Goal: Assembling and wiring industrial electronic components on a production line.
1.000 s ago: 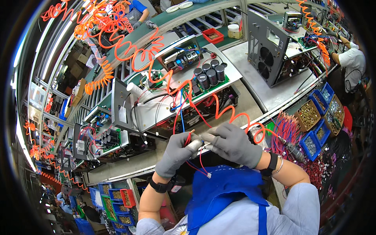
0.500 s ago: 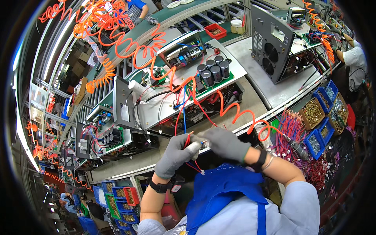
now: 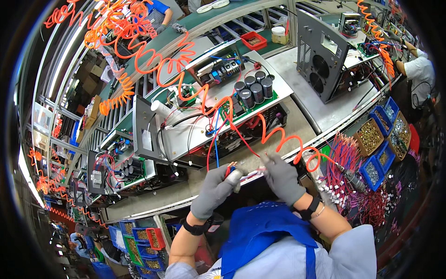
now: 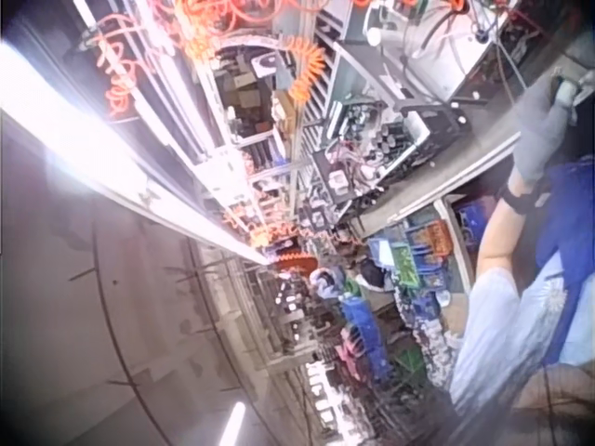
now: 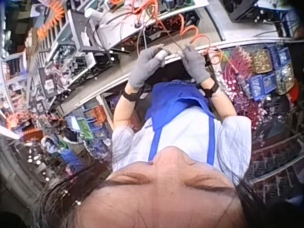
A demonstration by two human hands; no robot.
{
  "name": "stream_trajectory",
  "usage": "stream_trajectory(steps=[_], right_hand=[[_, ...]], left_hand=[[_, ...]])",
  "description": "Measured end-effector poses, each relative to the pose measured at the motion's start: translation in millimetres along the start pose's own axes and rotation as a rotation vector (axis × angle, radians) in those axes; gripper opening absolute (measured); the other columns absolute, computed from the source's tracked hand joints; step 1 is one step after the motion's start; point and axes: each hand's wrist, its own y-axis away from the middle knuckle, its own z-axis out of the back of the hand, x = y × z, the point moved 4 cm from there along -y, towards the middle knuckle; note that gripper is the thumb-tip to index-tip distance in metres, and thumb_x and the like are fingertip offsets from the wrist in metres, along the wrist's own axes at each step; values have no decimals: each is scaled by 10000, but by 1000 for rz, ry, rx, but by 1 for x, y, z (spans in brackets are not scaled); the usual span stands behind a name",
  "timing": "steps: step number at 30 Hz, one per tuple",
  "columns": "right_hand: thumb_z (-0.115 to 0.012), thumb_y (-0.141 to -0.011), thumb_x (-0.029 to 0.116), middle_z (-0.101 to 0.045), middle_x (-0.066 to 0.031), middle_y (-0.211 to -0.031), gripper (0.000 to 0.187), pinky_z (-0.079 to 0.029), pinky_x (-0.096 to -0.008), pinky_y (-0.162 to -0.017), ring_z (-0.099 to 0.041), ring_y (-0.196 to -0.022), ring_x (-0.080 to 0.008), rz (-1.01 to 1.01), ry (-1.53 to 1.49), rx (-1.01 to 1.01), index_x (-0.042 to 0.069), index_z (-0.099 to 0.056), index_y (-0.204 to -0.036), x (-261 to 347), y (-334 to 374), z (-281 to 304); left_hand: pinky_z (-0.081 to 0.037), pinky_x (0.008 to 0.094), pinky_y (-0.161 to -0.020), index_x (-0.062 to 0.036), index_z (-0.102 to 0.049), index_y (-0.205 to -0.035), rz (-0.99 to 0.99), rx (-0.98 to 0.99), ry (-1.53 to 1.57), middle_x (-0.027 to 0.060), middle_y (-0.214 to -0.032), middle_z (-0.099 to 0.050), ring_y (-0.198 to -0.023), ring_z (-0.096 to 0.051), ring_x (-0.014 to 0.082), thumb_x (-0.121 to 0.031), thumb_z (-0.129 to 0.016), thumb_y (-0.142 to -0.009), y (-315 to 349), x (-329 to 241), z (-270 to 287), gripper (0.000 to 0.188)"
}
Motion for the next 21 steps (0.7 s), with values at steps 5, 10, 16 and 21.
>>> stream_trajectory(steps=[5, 10, 16, 21], right_hand=[[-597, -879, 233, -574, -180, -1235, 536, -504, -430, -833, -617, -1034, -333, -144, -546, 340, 91, -430, -1368, -20, -23, -62], [-582, -830, 205, -642, -126, -999, 260, -507, -445, -760, -635, -885, -311, 233, -147, 204, 76, -617, -1053, 6, 32, -58], [-524, -936, 263, -608, -134, -830, 168, -491, -486, -578, -650, -689, -328, -179, 98, 449, 123, -591, -1000, -31, 87, 54], [-574, -874, 208, -580, -84, -808, 136, -483, -418, -551, -634, -684, -277, 5, 224, 444, 135, -594, -987, -14, 69, 96]], left_hand=[[-415, 276, -547, -25, -640, -981, -90, 88, -162, 22, -672, -576, -589, -496, 88, -276, -513, -982, -19, 6, -26, 281], [-454, 440, -608, -53, -633, -880, -430, 11, -676, 199, -752, -611, -701, -590, 394, -259, -554, -926, -49, 13, -68, 225], [-444, 490, -580, -108, -635, -900, -322, 410, -980, 156, -712, -624, -667, -608, 372, -351, -561, -908, -55, 53, -85, 254], [-455, 463, -599, -123, -641, -1023, -314, 473, -853, 162, -735, -628, -676, -612, 363, -330, -549, -912, -47, 40, -80, 252]])
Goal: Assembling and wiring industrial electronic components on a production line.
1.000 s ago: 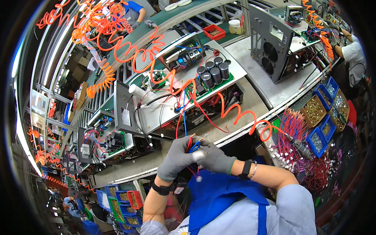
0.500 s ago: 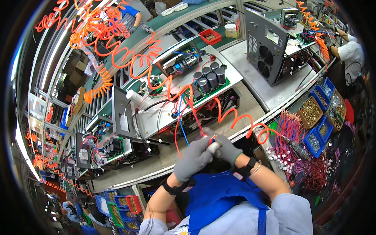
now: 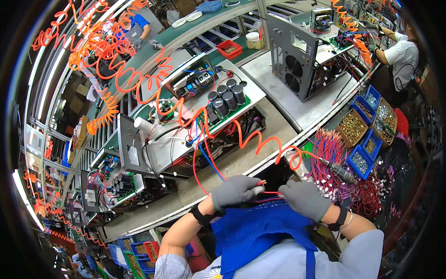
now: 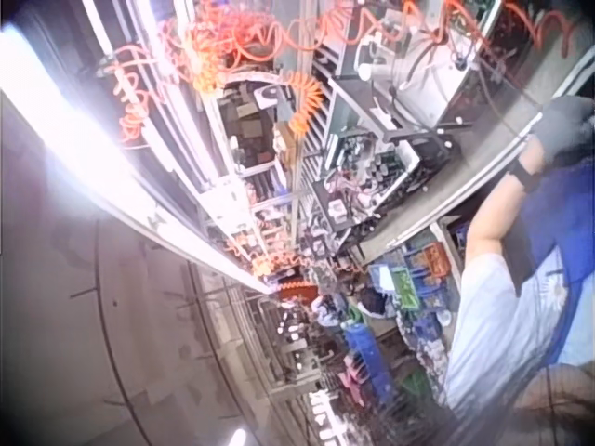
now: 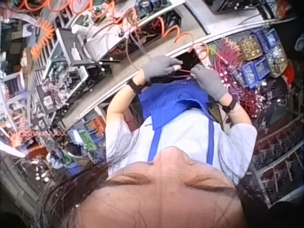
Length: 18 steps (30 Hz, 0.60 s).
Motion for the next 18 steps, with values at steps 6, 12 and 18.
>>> stream_trajectory(steps=[6, 12, 18], right_hand=[[-642, -816, 193, -581, -59, -796, 151, -471, -397, -553, -621, -667, -251, 183, -139, -81, 139, -627, -956, 13, -30, 22], [-660, -888, 284, -663, -30, -759, 243, -444, -269, -516, -573, -563, -104, -167, -1024, 528, 62, -692, -979, 13, -49, 16], [-636, -913, 300, -656, -11, -752, 254, -408, -233, -481, -529, -523, -75, -268, -1293, 798, 58, -692, -970, 21, -55, 5]], left_hand=[[-421, 284, -611, -39, -630, -1007, 168, 178, 562, 41, -695, -567, -659, -508, 83, -291, -530, -969, 26, -11, 23, 274], [-446, 296, -665, -24, -634, -1009, 163, 8, 644, 59, -748, -574, -705, -505, 121, -246, -573, -938, 67, -10, 35, 240], [-470, 327, -684, -32, -643, -1024, 107, -210, 381, 113, -795, -630, -707, -580, 204, -219, -587, -922, 84, -14, 39, 220]])
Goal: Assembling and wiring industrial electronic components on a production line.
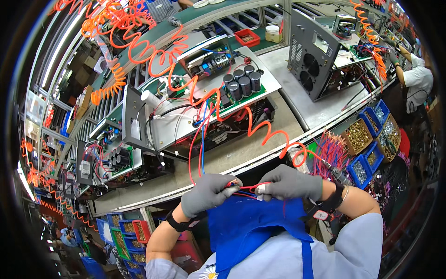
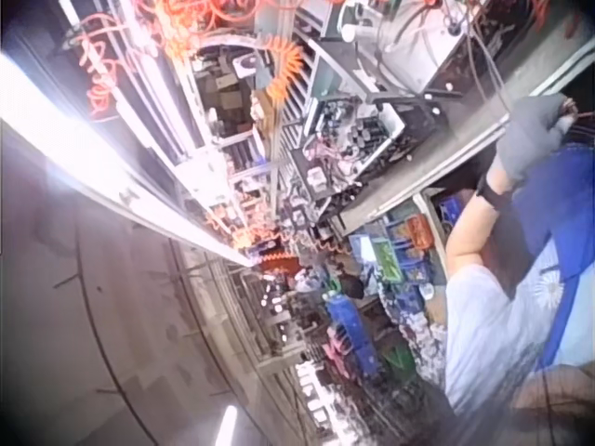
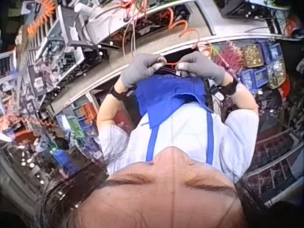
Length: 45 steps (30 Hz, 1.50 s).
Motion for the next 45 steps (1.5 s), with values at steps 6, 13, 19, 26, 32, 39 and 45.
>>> stream_trajectory(steps=[6, 13, 19, 26, 32, 39, 45], right_hand=[[-682, -819, 325, -609, -33, -679, 211, -451, -385, -501, -609, -572, -259, 785, 1391, -574, 118, -639, -837, 21, 7, -20], [-618, -870, 249, -608, -100, -867, 181, -490, -367, -619, -628, -768, -258, 484, 1069, -495, 79, -611, -929, 40, 30, -14], [-651, -795, 178, -552, -59, -784, 204, -486, -367, -591, -608, -716, -239, 867, 1351, -647, 106, -608, -981, 40, 19, -34], [-660, -807, 179, -579, -56, -773, 172, -489, -372, -586, -616, -695, -244, 768, 1333, -687, 117, -622, -963, 48, 23, -26], [-654, -824, 246, -611, -55, -793, 139, -498, -371, -593, -629, -720, -260, 626, 1315, -746, 134, -658, -906, 57, 31, -13], [-643, -851, 283, -605, -55, -776, 152, -487, -383, -575, -628, -675, -263, 613, 1356, -697, 140, -673, -892, 52, 16, -22], [-644, -850, 291, -623, -37, -804, 150, -494, -374, -590, -640, -710, -250, 586, 1185, -713, 149, -674, -889, 52, 27, -10]], left_hand=[[-456, 313, -619, -43, -644, -1013, 25, 84, 18, 74, -721, -613, -644, -566, 186, -226, -572, -937, -20, 4, -9, 211], [-447, 240, -602, -19, -621, -990, 330, 22, 574, 20, -842, -603, -723, -535, 66, -313, -490, -998, -28, 16, -9, 322], [-448, 235, -581, -47, -597, -987, 90, 5, 438, 36, -798, -608, -675, -546, 64, -323, -454, -1014, -40, 4, -14, 313], [-418, 240, -545, -50, -565, -951, 243, 70, 436, 0, -683, -554, -590, -508, 65, -274, -447, -1019, -31, 8, -16, 263], [-419, 280, -557, -44, -550, -928, 290, -104, 198, 9, -651, -507, -589, -478, 90, -315, -466, -1004, -22, 8, -1, 293], [-404, 295, -540, -38, -548, -931, 98, -97, 205, 30, -605, -480, -562, -470, 114, -319, -482, -998, -31, -1, -9, 296], [-409, 377, -564, -30, -563, -942, 68, -193, -2, 164, -656, -512, -569, -507, 270, -288, -494, -984, -27, -3, -4, 271]])
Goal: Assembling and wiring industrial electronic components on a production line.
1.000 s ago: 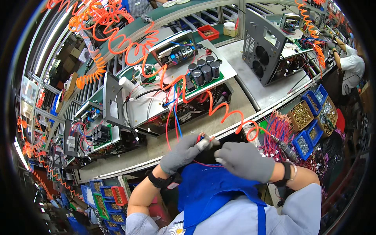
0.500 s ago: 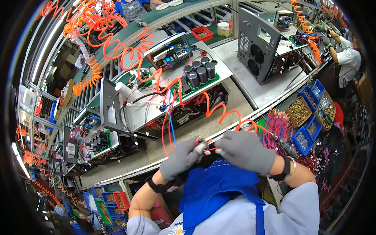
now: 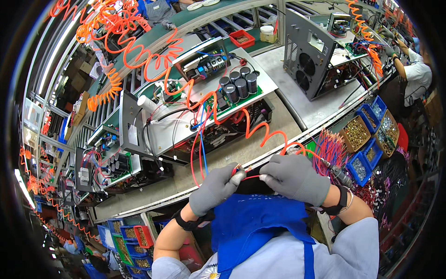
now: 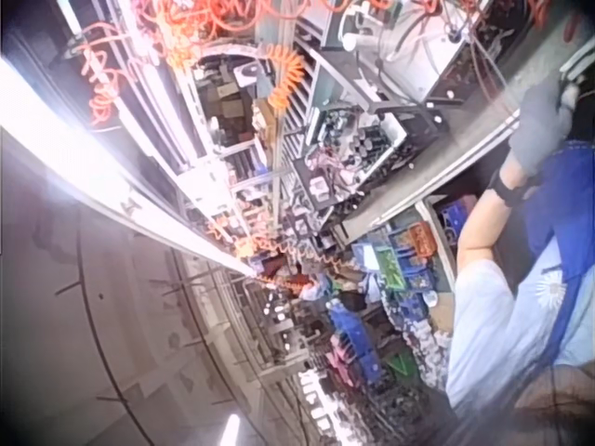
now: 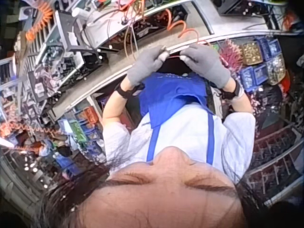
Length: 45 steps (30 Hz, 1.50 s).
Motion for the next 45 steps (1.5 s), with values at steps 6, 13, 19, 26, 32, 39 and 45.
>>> stream_trajectory(steps=[6, 13, 19, 26, 32, 39, 45], right_hand=[[-658, -839, 270, -608, -38, -784, 135, -485, -379, -599, -630, -695, -241, 71, 22, -52, 140, -658, -877, 4, -2, 2], [-672, -814, 208, -576, -40, -785, 132, -464, -379, -586, -610, -702, -245, 197, 137, -120, 137, -634, -919, 5, 0, 12], [-676, -784, 163, -567, -47, -784, 138, -462, -383, -588, -601, -705, -245, 306, 112, -188, 138, -626, -910, 8, -5, 17], [-667, -776, 117, -571, -52, -818, 158, -477, -383, -626, -607, -752, -264, 301, -39, -94, 141, -632, -929, 1, -16, 19], [-645, -801, 109, -574, -87, -853, 145, -478, -394, -676, -603, -811, -297, 288, -289, -9, 103, -637, -946, -6, -26, 9], [-620, -877, 130, -576, -108, -846, 124, -470, -365, -698, -595, -797, -280, 266, -599, 8, 54, -634, -974, -11, -29, -7], [-622, -901, 134, -585, -44, -805, 145, -436, -286, -670, -555, -740, -149, 52, -925, 22, 22, -651, -988, -5, -14, -30]], left_hand=[[-411, 379, -574, -26, -587, -960, -41, 23, 44, 165, -668, -528, -576, -511, 267, -288, -518, -971, -4, -7, -7, 272], [-418, 354, -584, -20, -591, -974, 20, 78, 64, 132, -665, -535, -594, -502, 194, -293, -539, -965, 0, -9, -3, 277], [-431, 331, -610, -14, -607, -978, 20, 160, 142, 90, -687, -543, -629, -500, 168, -282, -542, -963, 2, -10, 0, 276], [-429, 309, -606, -23, -616, -974, -31, 218, 168, 51, -709, -551, -645, -494, 126, -275, -563, -952, 9, -14, 7, 258], [-415, 268, -581, -30, -632, -997, 66, 314, 218, 0, -702, -559, -632, -481, 78, -269, -594, -936, 9, -9, 10, 249], [-392, 222, -574, -26, -663, -947, 89, 263, 499, -24, -718, -574, -637, -474, 39, -241, -662, -888, 11, -19, 17, 223], [-392, 230, -552, -18, -683, -941, 61, 80, 573, -22, -701, -583, -635, -479, 34, -172, -677, -865, 14, -18, 15, 171]])
